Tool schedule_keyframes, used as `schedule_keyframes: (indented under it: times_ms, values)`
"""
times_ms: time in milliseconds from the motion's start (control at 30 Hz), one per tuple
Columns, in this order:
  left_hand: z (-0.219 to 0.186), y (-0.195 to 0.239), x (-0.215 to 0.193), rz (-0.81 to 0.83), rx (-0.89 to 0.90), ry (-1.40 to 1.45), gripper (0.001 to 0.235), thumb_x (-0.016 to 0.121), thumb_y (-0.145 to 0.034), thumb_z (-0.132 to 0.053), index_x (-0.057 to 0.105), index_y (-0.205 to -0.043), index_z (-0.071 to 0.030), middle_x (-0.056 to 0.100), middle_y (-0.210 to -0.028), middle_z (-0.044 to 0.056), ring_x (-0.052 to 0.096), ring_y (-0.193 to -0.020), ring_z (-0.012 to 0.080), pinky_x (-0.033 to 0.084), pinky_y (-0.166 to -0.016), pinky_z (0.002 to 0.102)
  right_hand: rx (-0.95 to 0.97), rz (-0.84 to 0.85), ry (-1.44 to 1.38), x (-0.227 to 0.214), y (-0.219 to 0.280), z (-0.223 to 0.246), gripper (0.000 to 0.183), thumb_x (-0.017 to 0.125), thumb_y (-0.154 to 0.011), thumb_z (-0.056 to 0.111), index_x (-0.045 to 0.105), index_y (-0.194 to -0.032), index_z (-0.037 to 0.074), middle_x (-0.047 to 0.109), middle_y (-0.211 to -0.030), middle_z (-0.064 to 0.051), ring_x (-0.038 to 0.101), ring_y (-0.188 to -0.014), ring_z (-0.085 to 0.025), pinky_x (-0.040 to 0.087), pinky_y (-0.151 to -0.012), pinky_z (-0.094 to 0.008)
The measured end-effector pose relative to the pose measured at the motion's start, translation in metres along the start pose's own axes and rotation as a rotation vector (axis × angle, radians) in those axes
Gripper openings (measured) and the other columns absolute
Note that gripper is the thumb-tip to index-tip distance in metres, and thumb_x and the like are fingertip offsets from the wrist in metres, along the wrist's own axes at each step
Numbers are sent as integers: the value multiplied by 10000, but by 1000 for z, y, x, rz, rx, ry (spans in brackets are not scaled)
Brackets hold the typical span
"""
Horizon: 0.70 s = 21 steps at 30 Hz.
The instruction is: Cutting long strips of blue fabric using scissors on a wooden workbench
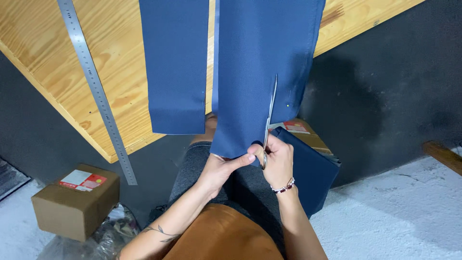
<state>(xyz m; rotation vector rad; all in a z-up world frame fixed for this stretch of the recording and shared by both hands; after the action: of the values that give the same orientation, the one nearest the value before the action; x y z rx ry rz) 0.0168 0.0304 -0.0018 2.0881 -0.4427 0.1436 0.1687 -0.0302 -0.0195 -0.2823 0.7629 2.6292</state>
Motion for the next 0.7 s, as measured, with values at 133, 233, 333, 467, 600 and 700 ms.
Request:
schedule_keyframes:
  times_ms: [133, 233, 333, 467, 600, 700]
  values:
    - [7, -4, -5, 9, 2, -4, 562, 888, -788, -87, 674, -1305, -33, 747, -1219, 144, 648, -1175, 247, 528, -995, 454, 18, -13, -6, 2, 2, -8, 298, 848, -812, 392, 743, -612, 197, 527, -389, -16, 463, -421, -122, 426, -518, -255]
    - [2, -2, -3, 15, -31, -3, 588, 885, -788, -84, 659, -1328, -35, 733, -1258, 152, 636, -1219, 278, 518, -1019, 459, 39, -4, -19, 1, -1, -2, 283, 850, -808, 397, 758, -636, 193, 530, -398, -21, 463, -432, -122, 426, -520, -262]
    - [-4, 1, -4, 9, -33, -2, 591, 883, -787, -83, 652, -1327, -13, 727, -1258, 173, 624, -1218, 290, 507, -1029, 482, 40, 4, -4, 0, -7, 0, 286, 843, -819, 394, 753, -646, 185, 529, -408, -37, 455, -445, -130, 426, -530, -284]
    - [-4, 1, -6, 0, -58, -1, 627, 903, -759, -85, 648, -1328, -19, 725, -1255, 154, 626, -1197, 263, 506, -1034, 462, 8, 23, -16, 0, -21, -9, 338, 837, -825, 436, 726, -664, 161, 552, -443, -47, 454, -488, -121, 440, -553, -292]
    - [-24, 6, 1, 25, -70, -31, 657, 874, -792, -99, 582, -1365, 38, 672, -1340, 239, 590, -1299, 389, 496, -1049, 522, 3, 15, -23, 4, -22, -2, 333, 828, -844, 433, 738, -670, 163, 530, -420, -31, 438, -473, -112, 431, -533, -286]
    - [-21, 6, -3, 8, -73, -21, 621, 881, -776, -76, 623, -1337, -5, 705, -1301, 191, 620, -1260, 319, 516, -1029, 497, 12, -13, -7, 6, -20, -5, 260, 833, -852, 363, 766, -686, 175, 505, -404, -28, 427, -441, -117, 411, -516, -271]
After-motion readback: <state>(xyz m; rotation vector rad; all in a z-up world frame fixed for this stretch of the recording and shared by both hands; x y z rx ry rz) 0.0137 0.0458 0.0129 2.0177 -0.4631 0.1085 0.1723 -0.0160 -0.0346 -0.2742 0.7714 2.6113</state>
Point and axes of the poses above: each hand's wrist, its own y-axis away from the middle knuckle, its own x-axis out of the palm, z = x × y, the point moved 3 cm from there along -y, towards the middle knuckle
